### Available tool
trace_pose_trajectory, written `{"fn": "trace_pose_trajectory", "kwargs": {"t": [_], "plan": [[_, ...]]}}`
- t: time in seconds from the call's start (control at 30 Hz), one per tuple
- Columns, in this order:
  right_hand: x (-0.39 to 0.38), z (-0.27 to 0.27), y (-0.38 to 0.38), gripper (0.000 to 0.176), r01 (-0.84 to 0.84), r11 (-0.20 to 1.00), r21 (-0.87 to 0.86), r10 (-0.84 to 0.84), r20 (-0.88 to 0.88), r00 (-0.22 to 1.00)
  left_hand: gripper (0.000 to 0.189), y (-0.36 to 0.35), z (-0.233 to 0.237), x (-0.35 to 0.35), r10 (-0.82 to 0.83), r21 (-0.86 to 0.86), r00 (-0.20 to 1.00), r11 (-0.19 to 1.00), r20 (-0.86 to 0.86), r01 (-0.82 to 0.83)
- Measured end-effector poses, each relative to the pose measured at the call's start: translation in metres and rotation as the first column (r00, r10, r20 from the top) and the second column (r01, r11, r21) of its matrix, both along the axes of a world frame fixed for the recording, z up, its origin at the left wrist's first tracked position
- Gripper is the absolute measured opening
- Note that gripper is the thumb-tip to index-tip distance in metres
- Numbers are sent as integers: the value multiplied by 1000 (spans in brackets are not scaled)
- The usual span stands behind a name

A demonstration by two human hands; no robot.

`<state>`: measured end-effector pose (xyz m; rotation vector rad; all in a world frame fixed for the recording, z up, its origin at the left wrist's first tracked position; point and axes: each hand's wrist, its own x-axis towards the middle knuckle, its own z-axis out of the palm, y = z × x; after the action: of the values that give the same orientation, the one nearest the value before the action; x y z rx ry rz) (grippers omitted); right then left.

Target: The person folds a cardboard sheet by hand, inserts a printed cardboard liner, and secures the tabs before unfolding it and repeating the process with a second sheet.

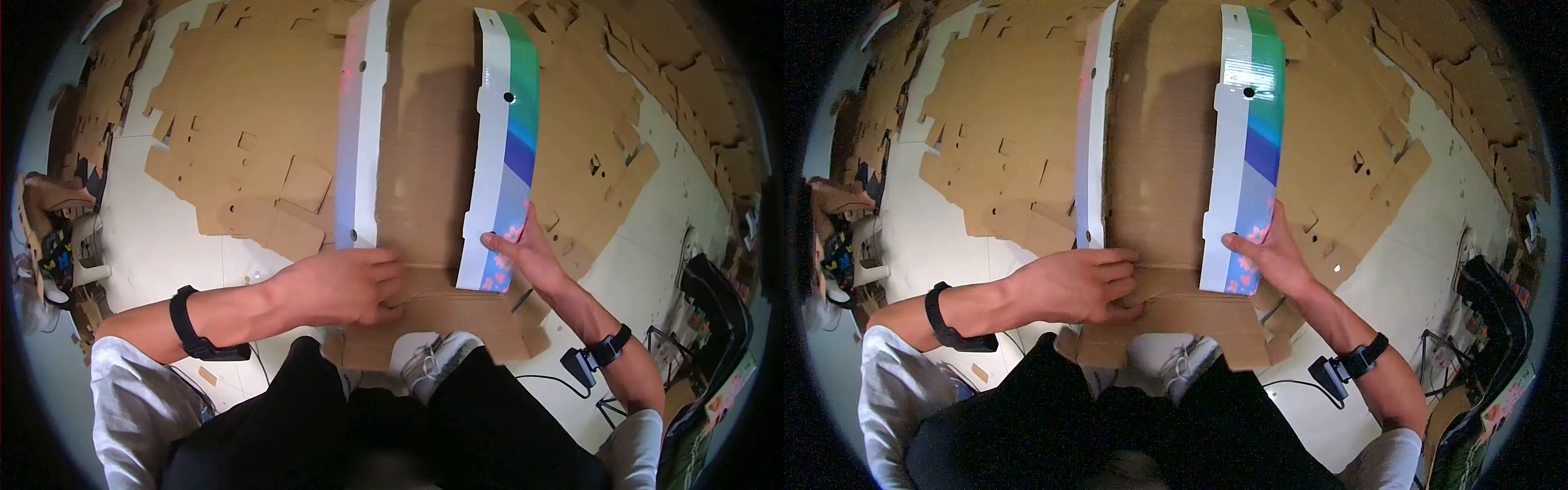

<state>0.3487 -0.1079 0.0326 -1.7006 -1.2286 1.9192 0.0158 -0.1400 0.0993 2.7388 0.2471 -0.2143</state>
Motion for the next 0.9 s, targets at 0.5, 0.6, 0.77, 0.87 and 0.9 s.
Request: {"fn": "trace_pose_trajectory", "kwargs": {"t": [0.5,0.6,0.77,0.87,0.9], "plan": [[1,-9,-11,88,-67,994,85,68,-15,998,21,-8,-64,10,211,49,940,972,268,-232],[6,-16,-13,81,-93,988,123,94,-4,996,38,-15,-62,-14,194,115,957,968,214,-222],[7,-15,-12,77,-83,995,59,86,-45,995,46,-19,-48,-48,217,21,974,976,58,-218],[6,-12,-14,74,-90,990,107,93,-16,996,47,-23,-30,-48,380,-201,925,905,-16,-376],[6,-13,-16,73,-86,986,140,87,0,996,50,-28,-30,-46,450,-203,893,874,0,-441]]}}
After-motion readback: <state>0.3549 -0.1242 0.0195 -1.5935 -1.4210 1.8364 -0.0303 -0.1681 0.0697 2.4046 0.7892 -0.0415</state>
